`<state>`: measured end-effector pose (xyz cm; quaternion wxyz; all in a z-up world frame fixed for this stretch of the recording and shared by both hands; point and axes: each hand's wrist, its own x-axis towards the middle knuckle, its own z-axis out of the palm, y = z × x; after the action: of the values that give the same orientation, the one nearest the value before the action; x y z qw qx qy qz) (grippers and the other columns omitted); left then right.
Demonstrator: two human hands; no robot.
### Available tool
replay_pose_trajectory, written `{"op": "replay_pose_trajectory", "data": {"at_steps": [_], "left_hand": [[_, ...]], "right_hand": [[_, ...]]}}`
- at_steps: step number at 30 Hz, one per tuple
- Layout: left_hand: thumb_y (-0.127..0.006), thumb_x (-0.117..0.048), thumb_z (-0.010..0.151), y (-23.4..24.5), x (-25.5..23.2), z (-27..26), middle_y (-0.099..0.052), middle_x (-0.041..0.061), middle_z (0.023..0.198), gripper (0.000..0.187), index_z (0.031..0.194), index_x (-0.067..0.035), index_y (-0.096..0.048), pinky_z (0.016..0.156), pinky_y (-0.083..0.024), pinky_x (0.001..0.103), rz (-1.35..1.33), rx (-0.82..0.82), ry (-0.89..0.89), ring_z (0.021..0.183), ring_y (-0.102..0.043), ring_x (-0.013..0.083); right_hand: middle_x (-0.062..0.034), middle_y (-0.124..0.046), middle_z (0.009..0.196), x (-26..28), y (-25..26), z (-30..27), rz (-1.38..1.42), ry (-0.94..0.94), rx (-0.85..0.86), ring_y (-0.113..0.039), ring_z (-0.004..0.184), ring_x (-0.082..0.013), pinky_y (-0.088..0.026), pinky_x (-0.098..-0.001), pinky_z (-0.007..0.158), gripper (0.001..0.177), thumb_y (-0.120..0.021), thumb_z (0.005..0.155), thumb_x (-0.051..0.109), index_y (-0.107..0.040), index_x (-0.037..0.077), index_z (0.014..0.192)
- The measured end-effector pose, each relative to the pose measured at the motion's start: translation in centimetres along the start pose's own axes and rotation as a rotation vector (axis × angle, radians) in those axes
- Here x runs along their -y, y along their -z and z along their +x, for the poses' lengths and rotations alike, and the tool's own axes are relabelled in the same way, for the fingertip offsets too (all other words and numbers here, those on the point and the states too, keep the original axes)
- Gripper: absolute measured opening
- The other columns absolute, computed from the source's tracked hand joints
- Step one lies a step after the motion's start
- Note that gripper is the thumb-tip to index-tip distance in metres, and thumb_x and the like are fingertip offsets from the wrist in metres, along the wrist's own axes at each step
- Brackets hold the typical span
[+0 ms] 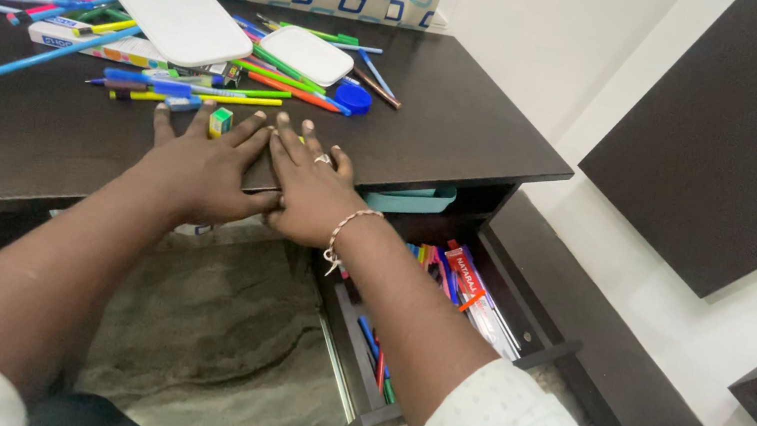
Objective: The person organizes stationery items by moving them from a drawer onto a desk. They handle various pens, markers, erasers, and a pencil sharpener, placing them in a pile on the desk surface.
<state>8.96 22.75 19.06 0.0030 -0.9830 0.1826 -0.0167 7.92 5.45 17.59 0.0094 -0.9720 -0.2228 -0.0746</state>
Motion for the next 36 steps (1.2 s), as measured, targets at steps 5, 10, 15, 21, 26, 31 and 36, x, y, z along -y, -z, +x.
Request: {"op": "replay_pose_trajectory", "data": {"at_steps": [5, 10, 15, 21, 26, 31, 36], "left_hand": [[-0.059, -0.074, 0.078, 0.2, -0.4, -1.2, -0.008, -0.001, 0.171, 0.099, 0.160, -0.030, -0.025, 0.112, -0.009, 0.079, -0.030, -0.107, -0.026, 0.152, -0.016, 0.0444], [-0.067, -0.073, 0.073, 1.3, -1.0, -1.9, 0.004, 0.006, 0.171, 0.101, 0.158, -0.037, -0.024, 0.110, -0.018, 0.076, -0.040, -0.194, -0.023, 0.150, -0.018, 0.0472], [-0.069, -0.076, 0.067, 1.5, -1.2, -2.4, 0.014, 0.014, 0.167, 0.113, 0.160, -0.039, -0.017, 0.109, -0.026, 0.072, -0.041, -0.306, -0.018, 0.148, -0.017, 0.0490], [-0.069, -0.080, 0.068, 0.6, -1.4, -3.0, -0.023, 0.022, 0.154, 0.115, 0.158, -0.021, -0.028, 0.113, -0.022, 0.066, 0.016, -0.497, -0.020, 0.142, -0.026, 0.0409], [-0.069, -0.079, 0.072, 0.6, -1.4, -3.1, -0.046, 0.020, 0.139, 0.102, 0.142, -0.007, -0.050, 0.112, -0.034, 0.051, 0.028, -0.361, 0.046, 0.137, -0.038, 0.0355], [-0.072, -0.077, 0.068, 0.6, -1.2, -2.6, -0.049, 0.021, 0.137, 0.096, 0.130, -0.004, -0.059, 0.107, -0.036, 0.049, 0.020, -0.424, -0.006, 0.132, -0.043, 0.0381], [-0.072, -0.075, 0.070, 0.1, -1.1, -2.6, -0.051, 0.017, 0.142, 0.095, 0.133, -0.004, -0.059, 0.108, -0.037, 0.049, -0.025, -0.438, -0.030, 0.135, -0.047, 0.0322]], "right_hand": [[-0.0165, 0.002, 0.170, 0.3, -0.6, -0.5, 0.095, -0.021, -0.153, -0.011, 0.156, -0.0365, -0.017, -0.0605, 0.117, 0.118, -0.082, 0.066, 0.021, -0.012, 0.023, 0.161], [-0.0155, -0.018, 0.160, 1.6, -1.3, -1.5, 0.271, -0.089, -0.418, -0.024, 0.152, -0.0412, -0.023, -0.0601, 0.114, 0.120, -0.082, 0.057, 0.007, -0.018, 0.025, 0.157], [-0.0190, -0.032, 0.145, 2.0, -2.4, -1.9, 0.284, -0.166, -0.523, -0.035, 0.142, -0.0440, -0.027, -0.0597, 0.113, 0.106, -0.078, 0.063, -0.001, -0.028, 0.021, 0.153], [-0.0190, -0.042, 0.135, 1.8, -4.5, -2.0, 0.185, -0.154, -0.658, -0.046, 0.133, -0.0405, -0.034, -0.0542, 0.112, 0.075, -0.074, 0.068, -0.004, -0.041, 0.007, 0.134], [-0.0141, -0.049, 0.126, 1.9, -4.2, -2.1, 0.158, -0.181, -0.593, -0.049, 0.132, -0.0357, -0.037, -0.0510, 0.110, 0.056, -0.075, 0.071, -0.001, -0.049, 0.008, 0.120], [-0.0155, -0.048, 0.131, 2.4, -3.8, -2.2, 0.116, -0.142, -0.677, -0.045, 0.134, -0.0371, -0.034, -0.0518, 0.109, 0.067, -0.075, 0.066, -0.002, -0.050, 0.009, 0.126], [-0.0089, -0.051, 0.144, 2.5, -3.3, -2.2, 0.120, -0.133, -0.654, -0.045, 0.137, -0.0338, -0.034, -0.0492, 0.112, 0.075, -0.073, 0.067, -0.002, -0.052, 0.009, 0.138]]}}
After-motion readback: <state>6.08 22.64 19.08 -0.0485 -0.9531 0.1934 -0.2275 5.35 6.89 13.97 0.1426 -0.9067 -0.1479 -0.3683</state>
